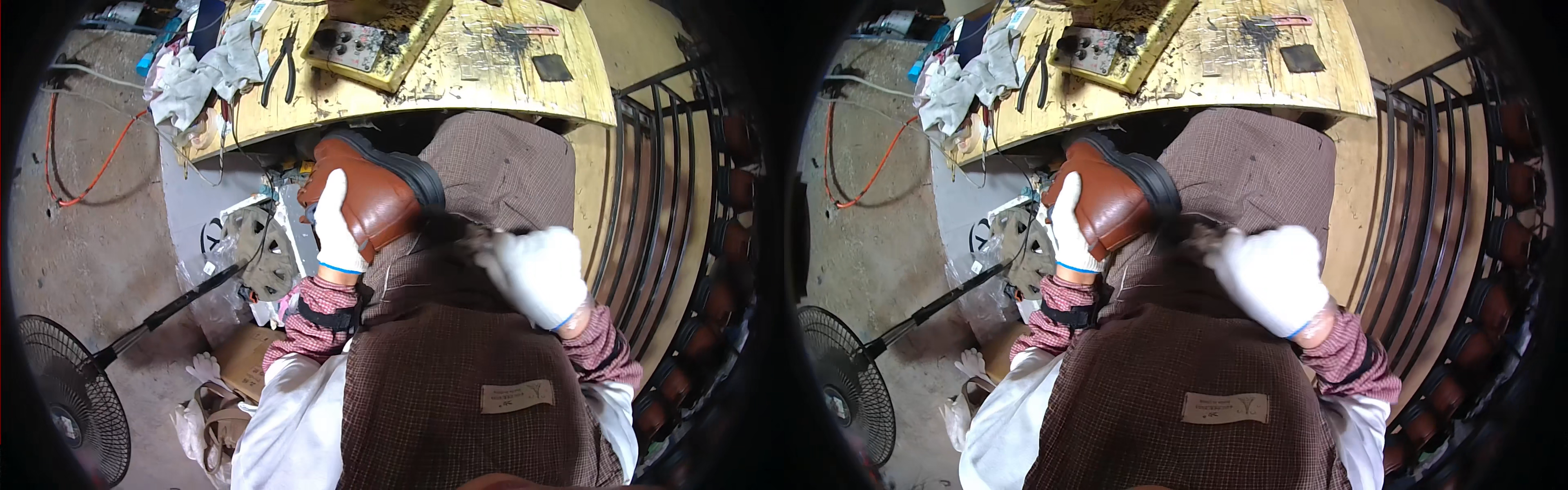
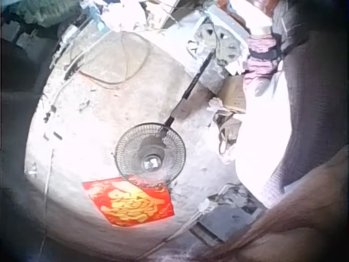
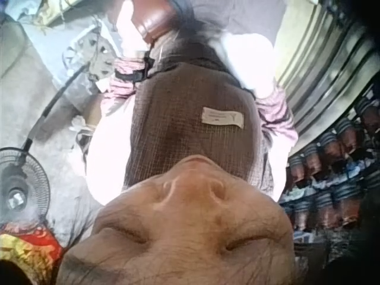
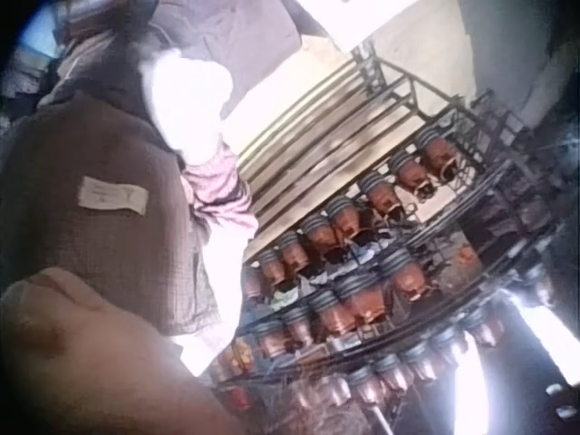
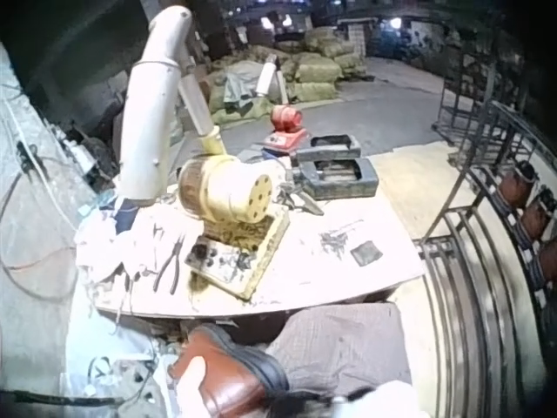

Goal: Finalizing and inspecting brown leather boots by trimming excess material and placing them on a storage rack.

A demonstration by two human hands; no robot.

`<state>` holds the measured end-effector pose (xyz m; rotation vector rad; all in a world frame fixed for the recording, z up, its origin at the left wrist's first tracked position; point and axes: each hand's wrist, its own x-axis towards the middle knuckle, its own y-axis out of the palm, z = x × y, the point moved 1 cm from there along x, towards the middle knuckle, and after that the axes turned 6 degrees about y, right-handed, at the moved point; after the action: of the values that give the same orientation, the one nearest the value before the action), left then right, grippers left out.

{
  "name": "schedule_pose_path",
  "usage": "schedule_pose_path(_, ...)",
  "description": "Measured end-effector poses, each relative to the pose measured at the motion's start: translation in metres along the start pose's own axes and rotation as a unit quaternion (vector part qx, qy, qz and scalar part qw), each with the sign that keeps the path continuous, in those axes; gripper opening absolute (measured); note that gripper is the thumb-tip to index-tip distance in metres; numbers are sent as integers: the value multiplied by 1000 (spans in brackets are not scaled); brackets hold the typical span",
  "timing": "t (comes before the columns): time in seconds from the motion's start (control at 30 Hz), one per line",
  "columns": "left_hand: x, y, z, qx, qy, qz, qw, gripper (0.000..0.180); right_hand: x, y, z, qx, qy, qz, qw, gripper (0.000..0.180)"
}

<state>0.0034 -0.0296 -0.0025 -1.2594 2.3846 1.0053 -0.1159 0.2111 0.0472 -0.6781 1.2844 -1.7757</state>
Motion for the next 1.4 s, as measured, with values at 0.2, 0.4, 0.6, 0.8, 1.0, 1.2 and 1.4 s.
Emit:
schedule_pose_path(0.2, -26, -11, -25, -41, 67, 8, 997, 60, 81, -14, -67, -51, 136, -324, 935, 24)
schedule_pose_path(0.4, -25, 1, -52, -67, 145, -19, 987, 59, 118, 17, -105, -207, 155, -168, 951, 45)
schedule_pose_path(0.6, -31, 26, -52, -32, 127, 41, 990, 55, 70, 11, -5, 571, 121, -68, 809, 61)
schedule_pose_path(0.8, -30, 5, -26, 213, 265, 145, 929, 46, 79, 32, 20, 897, 83, 113, 420, 57)
schedule_pose_path(1.0, -75, 9, -110, 305, 271, 351, 843, 62, 67, 58, -11, 949, 146, 80, 269, 40)
schedule_pose_path(1.2, -5, -46, -40, 61, 252, 112, 959, 82, 58, 51, 9, 974, 99, 190, 75, 65)
schedule_pose_path(1.4, -6, 31, -12, -213, 91, 294, 927, 89, 43, 86, 15, 930, 24, 367, 18, 64)
